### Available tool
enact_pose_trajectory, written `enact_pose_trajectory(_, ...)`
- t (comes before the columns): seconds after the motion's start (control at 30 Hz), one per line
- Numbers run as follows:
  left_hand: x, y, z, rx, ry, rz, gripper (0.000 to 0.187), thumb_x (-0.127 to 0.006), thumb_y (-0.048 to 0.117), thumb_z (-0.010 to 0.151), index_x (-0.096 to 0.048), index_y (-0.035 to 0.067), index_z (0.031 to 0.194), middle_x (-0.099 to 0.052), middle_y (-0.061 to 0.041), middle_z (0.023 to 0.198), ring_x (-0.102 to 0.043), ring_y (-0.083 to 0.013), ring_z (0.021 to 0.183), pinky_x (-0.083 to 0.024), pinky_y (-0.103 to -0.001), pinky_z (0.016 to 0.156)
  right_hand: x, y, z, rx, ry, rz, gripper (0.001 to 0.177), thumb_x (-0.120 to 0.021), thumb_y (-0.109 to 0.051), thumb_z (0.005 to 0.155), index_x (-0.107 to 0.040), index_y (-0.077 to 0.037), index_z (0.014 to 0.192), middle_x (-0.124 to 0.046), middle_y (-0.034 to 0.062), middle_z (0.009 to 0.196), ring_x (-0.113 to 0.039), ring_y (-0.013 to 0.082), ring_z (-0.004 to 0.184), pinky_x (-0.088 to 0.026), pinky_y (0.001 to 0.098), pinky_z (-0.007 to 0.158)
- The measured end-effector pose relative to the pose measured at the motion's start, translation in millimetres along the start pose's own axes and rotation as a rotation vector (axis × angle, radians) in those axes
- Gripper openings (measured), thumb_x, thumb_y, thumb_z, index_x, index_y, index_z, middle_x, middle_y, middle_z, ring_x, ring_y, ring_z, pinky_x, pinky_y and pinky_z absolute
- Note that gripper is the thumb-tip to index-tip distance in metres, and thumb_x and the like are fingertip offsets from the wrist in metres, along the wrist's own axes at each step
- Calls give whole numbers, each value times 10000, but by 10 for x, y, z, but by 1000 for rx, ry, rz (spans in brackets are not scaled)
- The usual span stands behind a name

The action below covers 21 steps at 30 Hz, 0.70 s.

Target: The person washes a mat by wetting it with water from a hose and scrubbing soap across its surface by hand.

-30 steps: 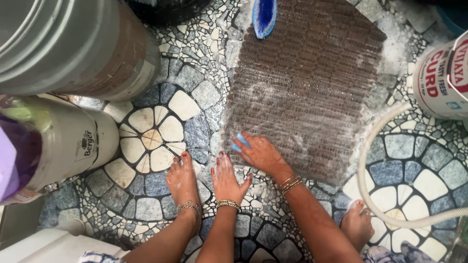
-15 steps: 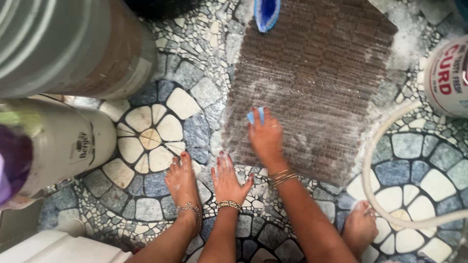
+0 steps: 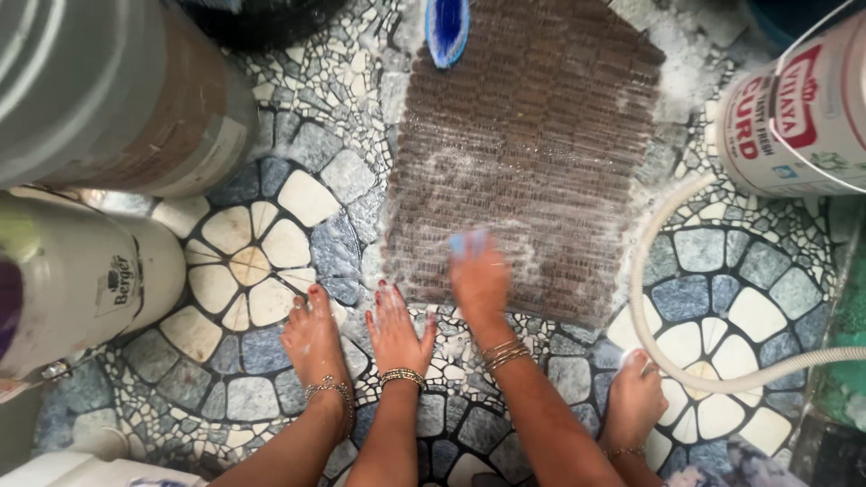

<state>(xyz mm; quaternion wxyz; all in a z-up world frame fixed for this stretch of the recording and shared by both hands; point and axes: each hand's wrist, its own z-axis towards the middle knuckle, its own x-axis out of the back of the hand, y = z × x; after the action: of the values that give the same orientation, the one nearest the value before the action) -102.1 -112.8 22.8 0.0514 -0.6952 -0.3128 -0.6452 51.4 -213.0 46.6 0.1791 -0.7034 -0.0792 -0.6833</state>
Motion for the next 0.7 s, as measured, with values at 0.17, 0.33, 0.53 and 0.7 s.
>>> enact_pose_trajectory(0.17, -101, 4, 103, 56, 69, -27, 692, -355, 403, 1038, -221, 70, 1630, -185, -116, 1714, -185, -278, 1578, -103, -513, 1258, 133, 264, -148, 278, -58, 175, 467, -594, -373, 961, -581, -123, 1356, -616, 173, 1289, -643, 334, 1033, -530, 489, 853)
enact_pose_trajectory(0.33, 21, 282, 726, 75, 96, -146, 735, -421, 464, 1028, -227, 86, 1628, -195, -123, 1728, -175, -291, 1579, -98, -520, 1257, 105, 994, -64, -394, 439, -138, 504, -620, -378, 885, -596, -86, 1295, -628, 210, 1209, -635, 371, 974, -536, 489, 787)
enact_pose_trajectory(0.53, 228, 496, 989, 60, -200, 33, 1347, -743, 726, 706, -30, 12, 1598, -55, -183, 1702, -48, -327, 1574, -60, -507, 1248, 42, 752, 222, -127, -73, 201, 325, -542, -357, 1034, -590, -119, 1249, -653, 110, 1187, -645, 320, 1027, -545, 460, 919)
enact_pose_trajectory(0.7, 311, 525, 979, 61, -291, 53, 1563, -810, 796, 542, 37, 7, 1593, -9, -198, 1697, -1, -317, 1579, -35, -489, 1264, 141, 810, 760, 534, -210, -108, 283, -564, -261, 1001, -603, -94, 1226, -673, 142, 1136, -672, 311, 962, -558, 469, 835)
